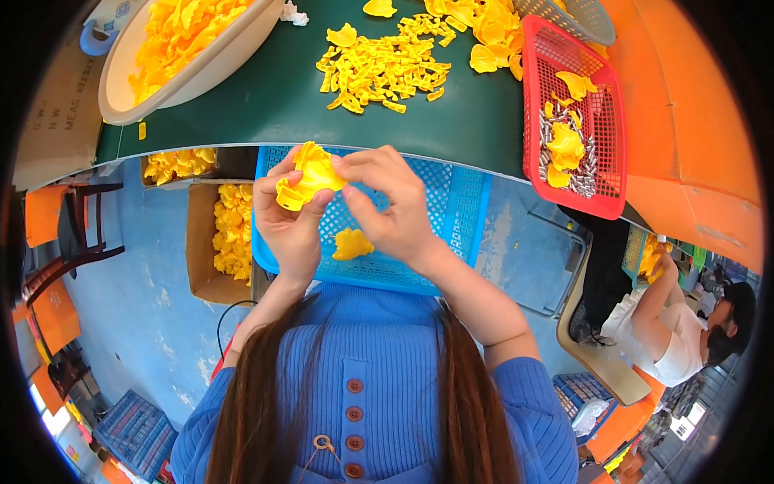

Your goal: Assembling small yellow plastic toy components by manually inserting small metal pins into them.

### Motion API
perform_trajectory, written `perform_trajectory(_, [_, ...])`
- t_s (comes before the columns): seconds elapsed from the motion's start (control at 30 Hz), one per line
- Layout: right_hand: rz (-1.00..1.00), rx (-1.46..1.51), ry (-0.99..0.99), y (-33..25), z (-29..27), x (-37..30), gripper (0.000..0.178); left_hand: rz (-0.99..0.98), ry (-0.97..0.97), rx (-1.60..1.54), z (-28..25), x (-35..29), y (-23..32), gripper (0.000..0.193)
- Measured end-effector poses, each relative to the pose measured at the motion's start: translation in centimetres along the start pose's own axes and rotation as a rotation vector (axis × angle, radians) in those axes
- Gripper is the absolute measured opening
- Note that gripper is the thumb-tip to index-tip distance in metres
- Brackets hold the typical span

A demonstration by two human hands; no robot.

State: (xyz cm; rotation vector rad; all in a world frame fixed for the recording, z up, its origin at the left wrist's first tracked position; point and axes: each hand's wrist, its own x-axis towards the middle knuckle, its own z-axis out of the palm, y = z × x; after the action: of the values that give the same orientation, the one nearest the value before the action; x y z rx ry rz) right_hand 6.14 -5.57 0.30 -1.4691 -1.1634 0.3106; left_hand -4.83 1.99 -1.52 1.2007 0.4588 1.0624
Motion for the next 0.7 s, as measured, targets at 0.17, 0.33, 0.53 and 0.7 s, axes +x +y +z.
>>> perform_trajectory(0.17, [-0.034, -0.048, -0.005, 0.1, -0.7, -0.5, 0.023, -0.017, -0.038, -0.009, 0.3, 0.3, -0.4, 0.037])
perform_trajectory(0.33, [-0.013, -0.194, -0.094, -2.4, -4.7, 0.6, 0.033, -0.04, -0.115, -0.012, 0.8, 0.6, 0.1, 0.036])
perform_trajectory(0.53, [0.281, -0.375, 0.418, -1.9, -20.1, 2.1, 0.022, -0.136, -0.054, -0.08, 0.6, 1.1, 0.3, 0.057])
perform_trajectory(0.7, [0.49, -0.921, -0.027, 2.8, -28.3, 2.3, 0.015, -0.203, -0.099, -0.067, 1.2, 0.7, 0.3, 0.054])
